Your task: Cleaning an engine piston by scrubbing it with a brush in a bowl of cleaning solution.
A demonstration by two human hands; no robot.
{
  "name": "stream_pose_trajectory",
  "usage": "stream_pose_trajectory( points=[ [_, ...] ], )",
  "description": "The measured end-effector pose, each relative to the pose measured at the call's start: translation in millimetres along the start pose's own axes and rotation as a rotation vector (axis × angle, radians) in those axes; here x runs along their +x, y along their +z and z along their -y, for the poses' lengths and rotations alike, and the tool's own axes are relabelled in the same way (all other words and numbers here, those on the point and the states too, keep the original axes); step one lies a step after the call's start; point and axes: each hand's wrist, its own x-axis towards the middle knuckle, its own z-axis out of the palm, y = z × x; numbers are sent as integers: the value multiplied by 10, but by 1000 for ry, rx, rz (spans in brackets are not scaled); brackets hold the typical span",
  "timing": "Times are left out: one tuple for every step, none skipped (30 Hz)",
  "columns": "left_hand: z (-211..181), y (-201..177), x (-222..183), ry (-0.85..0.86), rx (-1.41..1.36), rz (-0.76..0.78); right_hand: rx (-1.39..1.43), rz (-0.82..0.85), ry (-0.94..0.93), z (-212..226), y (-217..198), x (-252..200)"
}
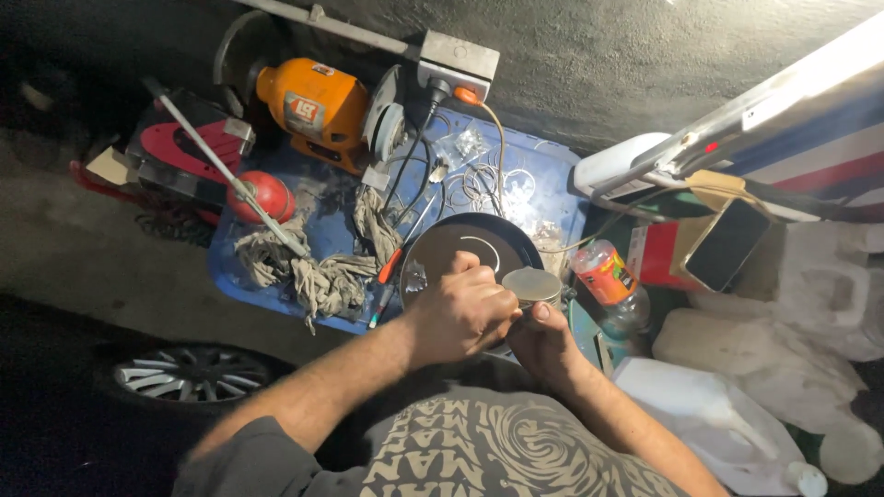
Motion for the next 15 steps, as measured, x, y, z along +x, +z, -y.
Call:
stream_pose_trajectory(
  points=[
    [20, 22, -25, -3, -2, 2, 1, -3, 2, 64, 119, 31],
    [37, 42, -50, 18, 6, 5, -18, -2, -48, 128, 242, 60],
    [61, 54, -66, 41, 15, 8, -38, 1, -100, 195, 368, 104],
    [22, 25, -45, 41, 15, 10, -37, 0, -101, 98, 173, 76],
    [-16, -2, -25, 22, 64, 19, -68, -23, -111, 4, -24, 52],
    [-55, -30, -6, 2, 113, 28, -99, -47, -120, -90, -221, 28],
    [-121, -30, -9, 2, 113, 28, -99, -47, -121, -17, -45, 33],
    [-188, -30, -13, -49, 225, 61, -216, -203, -182, 55, 132, 38],
    [-255, -30, -20, -103, 338, 93, -334, -358, -239, 128, 307, 46],
    [-296, -28, 9, -105, 339, 91, -335, -356, -238, 180, 344, 57],
    [-346, -34, 26, -121, 395, 93, -384, -360, -264, 216, 387, 59],
    [-397, -40, 43, -136, 450, 96, -434, -363, -291, 253, 431, 59],
    [-409, -54, 57, -136, 453, 93, -435, -360, -292, 259, 446, 67],
    [-423, -67, 75, -117, 470, 88, -408, -348, -302, 270, 461, 74],
    [-437, -76, 96, -99, 487, 82, -381, -338, -313, 285, 472, 80]
  ],
)
